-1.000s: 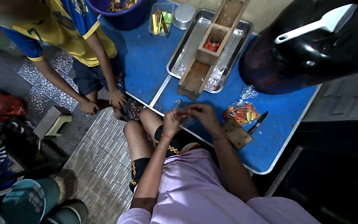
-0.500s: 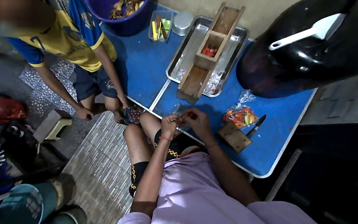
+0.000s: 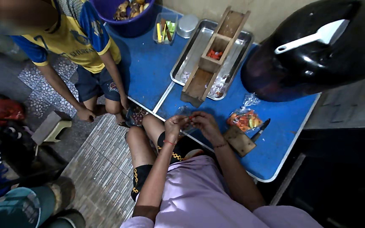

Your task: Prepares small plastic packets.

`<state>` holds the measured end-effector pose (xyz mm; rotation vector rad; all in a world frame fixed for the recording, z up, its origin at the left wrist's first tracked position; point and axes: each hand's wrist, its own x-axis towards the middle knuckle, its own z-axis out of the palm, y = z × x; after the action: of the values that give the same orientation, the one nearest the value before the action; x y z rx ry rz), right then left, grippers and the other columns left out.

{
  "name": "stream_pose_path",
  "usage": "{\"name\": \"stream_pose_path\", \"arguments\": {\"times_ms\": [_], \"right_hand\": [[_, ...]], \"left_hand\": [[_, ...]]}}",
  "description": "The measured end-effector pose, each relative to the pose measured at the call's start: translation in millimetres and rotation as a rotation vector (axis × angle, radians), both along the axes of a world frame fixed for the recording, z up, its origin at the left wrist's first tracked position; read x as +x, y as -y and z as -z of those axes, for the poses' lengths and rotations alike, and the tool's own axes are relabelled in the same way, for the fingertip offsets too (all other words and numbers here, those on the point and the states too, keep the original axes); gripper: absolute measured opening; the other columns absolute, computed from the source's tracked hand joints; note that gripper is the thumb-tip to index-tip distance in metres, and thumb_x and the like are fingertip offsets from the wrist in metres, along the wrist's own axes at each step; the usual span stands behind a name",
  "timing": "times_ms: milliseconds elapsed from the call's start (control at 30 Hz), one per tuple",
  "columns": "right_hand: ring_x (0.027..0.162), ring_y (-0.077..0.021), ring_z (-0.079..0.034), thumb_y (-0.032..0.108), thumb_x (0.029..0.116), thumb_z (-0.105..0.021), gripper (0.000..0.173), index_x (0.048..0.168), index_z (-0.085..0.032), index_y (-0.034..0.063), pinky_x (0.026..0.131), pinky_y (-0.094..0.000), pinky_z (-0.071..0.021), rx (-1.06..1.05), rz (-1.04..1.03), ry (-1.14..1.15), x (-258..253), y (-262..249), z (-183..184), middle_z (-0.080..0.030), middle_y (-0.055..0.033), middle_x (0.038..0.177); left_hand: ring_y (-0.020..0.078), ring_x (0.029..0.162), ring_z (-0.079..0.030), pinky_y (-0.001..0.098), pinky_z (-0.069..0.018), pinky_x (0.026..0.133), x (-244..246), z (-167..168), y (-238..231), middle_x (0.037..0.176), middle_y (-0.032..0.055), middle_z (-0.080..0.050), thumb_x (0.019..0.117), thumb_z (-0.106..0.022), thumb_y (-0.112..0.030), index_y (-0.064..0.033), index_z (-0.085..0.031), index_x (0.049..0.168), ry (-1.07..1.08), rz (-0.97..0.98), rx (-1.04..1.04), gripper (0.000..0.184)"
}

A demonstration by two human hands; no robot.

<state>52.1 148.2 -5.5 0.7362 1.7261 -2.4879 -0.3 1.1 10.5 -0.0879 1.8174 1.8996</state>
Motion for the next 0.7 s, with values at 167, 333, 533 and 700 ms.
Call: {"name": "stream_pose_path", "arguments": {"times_ms": [167, 333, 533, 700], "right_hand": [[0.071, -0.0082, -0.066, -0.004, 0.0964, -0.054, 0.016, 0.105, -0.067, 0.0005, 0.066, -0.0242, -0.0584, 0.012, -0.002, 0.000, 0.0, 4.0, -1.8, -0.070, -0.0037, 0.090], [0.072, -0.0100, -0.068, 0.002, 0.0978, -0.065, 0.016, 0.112, -0.071, -0.0033, 0.070, -0.0274, -0.0602, 0.310, -0.072, 0.040, 0.3, 8.2, -8.5, -0.073, -0.0089, 0.093], [0.068, -0.0080, -0.064, 0.004, 0.0990, -0.063, 0.015, 0.109, -0.070, -0.0040, 0.067, -0.0263, -0.0578, 0.323, -0.175, 0.012, 3.4, 0.2, -12.4, -0.070, -0.0070, 0.087], [0.064, -0.0034, -0.061, 0.004, 0.0976, -0.053, 0.020, 0.105, -0.071, 0.0002, 0.062, -0.0196, -0.0543, -0.028, -0.244, -0.045, 8.6, -12.6, -6.1, -0.070, 0.0004, 0.082]], "left_hand": [[0.0063, 0.069, -0.064, 0.0246, -0.0561, 0.068, 1.3, 0.4, 0.7, 0.083, 0.0051, -0.071, 0.0925, -0.070, 0.001, 0.0031, -0.071, 0.102, -0.057, -0.021, -0.087, 0.010], [0.0190, 0.076, -0.064, 0.0381, -0.0539, 0.074, 2.1, 3.2, 1.4, 0.093, 0.0120, -0.070, 0.0915, -0.073, -0.004, 0.0007, -0.075, 0.098, -0.439, 0.040, -0.422, 0.008], [0.0169, 0.080, -0.062, 0.0348, -0.0533, 0.075, -3.3, 9.1, 9.0, 0.094, 0.0124, -0.068, 0.0939, -0.067, 0.000, 0.0039, -0.070, 0.100, -0.427, 0.162, -0.306, 0.008], [0.0045, 0.073, -0.060, 0.0236, -0.0533, 0.071, 0.0, 9.5, 6.1, 0.083, -0.0002, -0.064, 0.0978, -0.054, 0.004, 0.0000, -0.065, 0.100, 0.015, 0.147, 0.130, 0.012]]}}
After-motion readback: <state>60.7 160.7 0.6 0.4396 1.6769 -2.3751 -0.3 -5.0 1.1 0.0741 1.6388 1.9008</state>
